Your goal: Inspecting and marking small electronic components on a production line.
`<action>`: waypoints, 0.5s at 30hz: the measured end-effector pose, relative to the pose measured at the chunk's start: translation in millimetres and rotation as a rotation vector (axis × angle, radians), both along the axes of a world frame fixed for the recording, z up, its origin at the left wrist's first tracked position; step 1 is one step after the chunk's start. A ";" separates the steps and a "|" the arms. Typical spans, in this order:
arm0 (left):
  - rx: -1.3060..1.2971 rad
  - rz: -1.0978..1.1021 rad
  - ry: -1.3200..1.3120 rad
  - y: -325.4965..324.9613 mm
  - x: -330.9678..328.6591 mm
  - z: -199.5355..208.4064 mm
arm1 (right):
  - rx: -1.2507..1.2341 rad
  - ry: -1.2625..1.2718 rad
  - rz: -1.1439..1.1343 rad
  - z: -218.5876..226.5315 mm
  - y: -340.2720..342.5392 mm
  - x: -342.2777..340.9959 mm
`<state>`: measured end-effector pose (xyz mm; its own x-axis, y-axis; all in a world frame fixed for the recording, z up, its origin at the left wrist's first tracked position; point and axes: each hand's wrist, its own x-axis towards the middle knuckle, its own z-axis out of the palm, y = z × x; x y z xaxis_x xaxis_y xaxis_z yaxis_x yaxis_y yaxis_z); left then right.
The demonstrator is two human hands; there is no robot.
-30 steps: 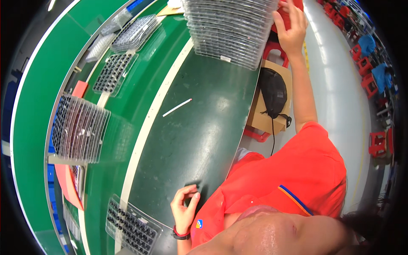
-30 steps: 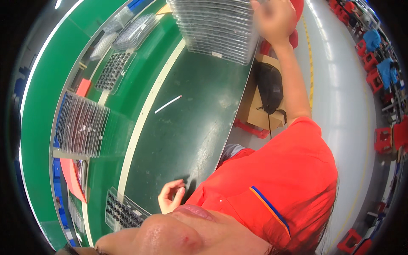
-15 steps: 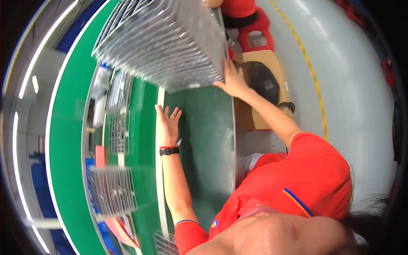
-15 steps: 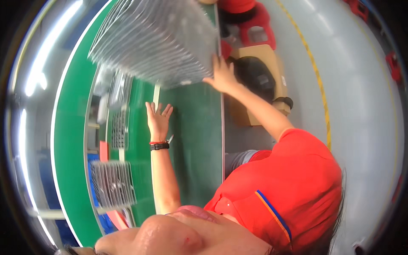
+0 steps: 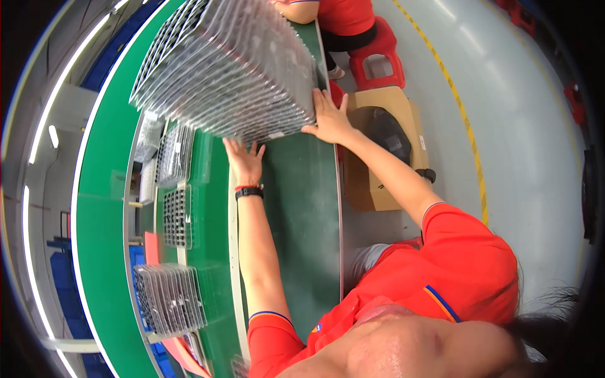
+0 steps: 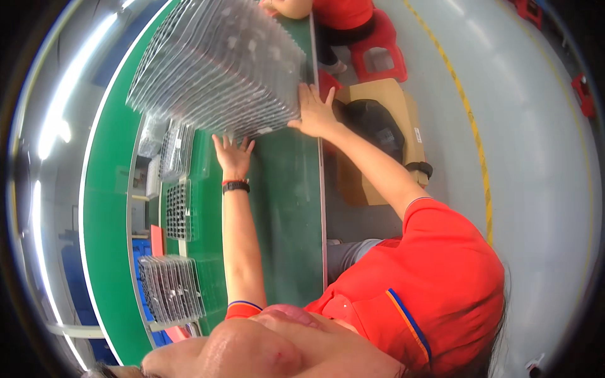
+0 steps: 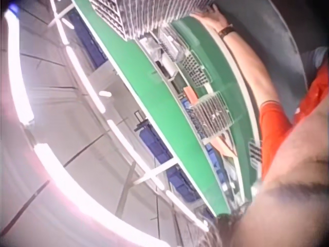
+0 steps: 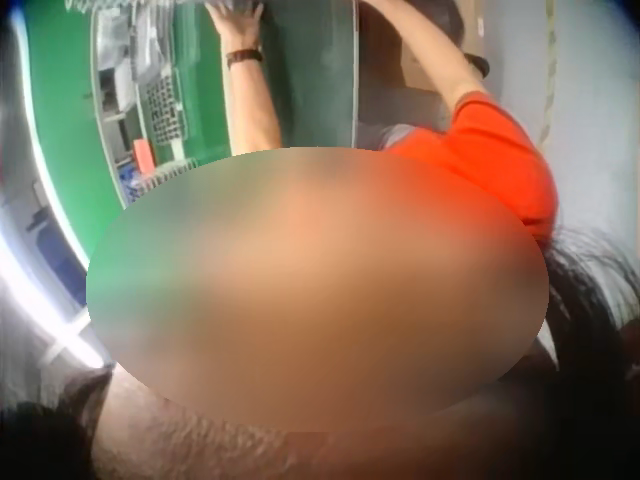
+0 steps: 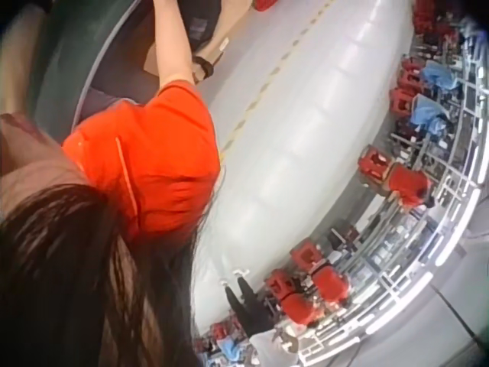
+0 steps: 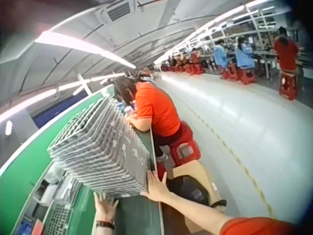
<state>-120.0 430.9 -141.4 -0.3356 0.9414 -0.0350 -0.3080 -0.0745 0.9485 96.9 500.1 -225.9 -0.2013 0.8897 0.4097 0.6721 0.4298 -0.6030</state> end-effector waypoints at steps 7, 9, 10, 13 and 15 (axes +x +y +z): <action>0.048 -0.021 0.066 -0.3 21.8 -0.2 | 0.013 0.021 -0.078 -3.2 -2.3 14.3; 0.081 -0.046 0.061 -1.8 11.4 -3.0 | 0.043 0.057 -0.052 0.3 -4.6 10.0; 0.038 -0.007 0.060 -0.6 9.5 -3.4 | 0.076 0.109 -0.040 -1.2 -2.1 9.1; -0.215 0.027 0.164 -23.2 17.5 2.5 | 0.114 0.187 -0.044 -11.8 9.1 9.6; -0.248 -0.100 0.343 -60.1 31.2 15.7 | 0.139 0.196 -0.036 -12.2 13.0 12.5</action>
<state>-88.8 370.8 -125.7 -0.2744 0.9471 -0.1665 0.0345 0.1828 0.9826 109.4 513.2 -238.1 -0.0745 0.8273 0.5568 0.5642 0.4954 -0.6605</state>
